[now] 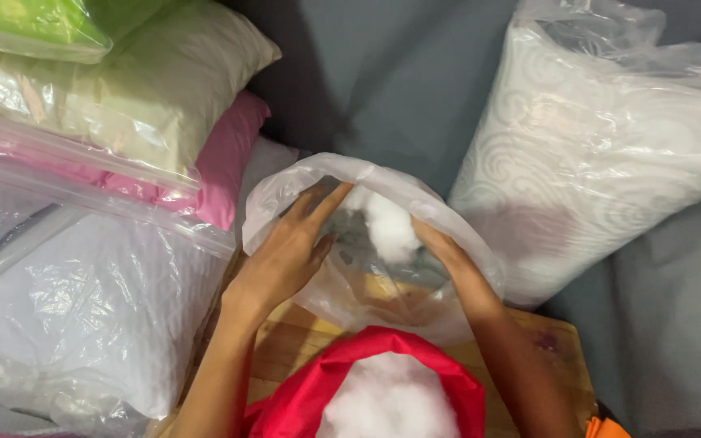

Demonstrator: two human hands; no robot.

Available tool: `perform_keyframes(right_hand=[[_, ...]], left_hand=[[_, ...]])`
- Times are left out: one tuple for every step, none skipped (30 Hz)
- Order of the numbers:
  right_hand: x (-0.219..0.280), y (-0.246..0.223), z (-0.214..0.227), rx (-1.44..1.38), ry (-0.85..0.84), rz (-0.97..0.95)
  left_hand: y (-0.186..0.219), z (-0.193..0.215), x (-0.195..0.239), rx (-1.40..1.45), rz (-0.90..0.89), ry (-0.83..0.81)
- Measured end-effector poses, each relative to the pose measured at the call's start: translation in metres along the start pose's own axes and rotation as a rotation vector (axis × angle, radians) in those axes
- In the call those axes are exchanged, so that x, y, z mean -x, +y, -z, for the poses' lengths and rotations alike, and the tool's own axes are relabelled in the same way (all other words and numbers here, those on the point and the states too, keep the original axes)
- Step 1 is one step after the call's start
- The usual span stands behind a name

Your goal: The person takes handfuls of white cotton from a large plastic bag and places them into a red fabric pouch. They use both hands to fluff and arrange the cotton inside the pouch, which rests on a low wooden table.

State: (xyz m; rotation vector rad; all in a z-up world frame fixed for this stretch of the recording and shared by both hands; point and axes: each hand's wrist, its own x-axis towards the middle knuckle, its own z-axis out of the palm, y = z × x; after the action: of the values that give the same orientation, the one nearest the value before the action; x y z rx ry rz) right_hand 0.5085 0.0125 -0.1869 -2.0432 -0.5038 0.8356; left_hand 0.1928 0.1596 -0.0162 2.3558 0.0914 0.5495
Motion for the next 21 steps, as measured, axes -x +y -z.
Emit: perform_keyframes(right_hand=[[0.005, 0.000, 0.007, -0.079, 0.018, -0.004], [0.011, 0.001, 0.013, -0.160, 0.034, -0.010], [0.016, 0.002, 0.018, -0.241, 0.050, -0.015], [0.022, 0.004, 0.026, -0.322, 0.066, -0.019], [0.028, 0.005, 0.033, -0.403, 0.081, -0.023], [0.033, 0.007, 0.039, -0.484, 0.095, -0.027], [0.037, 0.015, 0.050, -0.565, 0.108, -0.031], [0.039, 0.022, 0.058, -0.648, 0.120, -0.033], [0.035, 0.023, 0.063, -0.731, 0.133, -0.036], [0.044, 0.023, 0.062, -0.734, 0.133, -0.027], [0.054, 0.023, 0.060, -0.729, 0.116, 0.025], [0.063, 0.025, 0.059, -0.725, 0.100, 0.077], [0.074, 0.018, 0.059, -0.729, 0.103, 0.084], [0.085, 0.013, 0.060, -0.720, 0.082, 0.155], [0.096, 0.008, 0.061, -0.710, 0.061, 0.226], [0.113, -0.014, 0.056, -0.714, 0.067, 0.228], [0.130, -0.036, 0.051, -0.564, 0.040, 0.215], [0.146, -0.058, 0.047, -0.414, 0.014, 0.201], [0.157, -0.061, 0.054, -0.417, 0.021, 0.203], [0.168, -0.064, 0.061, -0.315, -0.002, 0.246], [0.179, -0.067, 0.067, -0.212, -0.024, 0.288]], left_hand=[[0.001, 0.000, -0.001, 0.000, -0.008, 0.000], [0.002, 0.000, -0.001, 0.050, -0.012, -0.018], [0.002, -0.001, -0.002, 0.101, -0.016, -0.036], [0.003, -0.001, -0.002, 0.100, -0.022, -0.038], [0.003, -0.002, -0.002, 0.122, -0.022, -0.058], [0.003, -0.003, -0.002, 0.144, -0.020, -0.076], [0.004, -0.008, -0.002, 0.143, -0.025, -0.078], [0.004, -0.012, -0.003, 0.101, 0.007, -0.085], [0.004, -0.015, -0.003, 0.058, 0.038, -0.091], [-0.003, -0.025, -0.005, 0.053, 0.032, -0.089], [-0.010, -0.035, -0.007, 0.070, 0.020, -0.088], [-0.018, -0.044, -0.009, 0.087, 0.007, -0.089], [-0.013, -0.043, -0.008, 0.083, 0.000, -0.089], [-0.008, -0.043, -0.008, 0.155, -0.032, -0.081], [-0.003, -0.042, -0.008, 0.228, -0.065, -0.074], [0.001, -0.042, -0.007, 0.228, -0.070, -0.079], [0.004, -0.043, -0.007, 0.262, -0.156, -0.045], [0.008, -0.043, -0.007, 0.298, -0.243, -0.010], [0.001, -0.046, -0.008, 0.298, -0.250, -0.013], [-0.006, -0.050, -0.008, 0.328, -0.260, -0.009], [-0.013, -0.054, -0.008, 0.358, -0.271, -0.004]])
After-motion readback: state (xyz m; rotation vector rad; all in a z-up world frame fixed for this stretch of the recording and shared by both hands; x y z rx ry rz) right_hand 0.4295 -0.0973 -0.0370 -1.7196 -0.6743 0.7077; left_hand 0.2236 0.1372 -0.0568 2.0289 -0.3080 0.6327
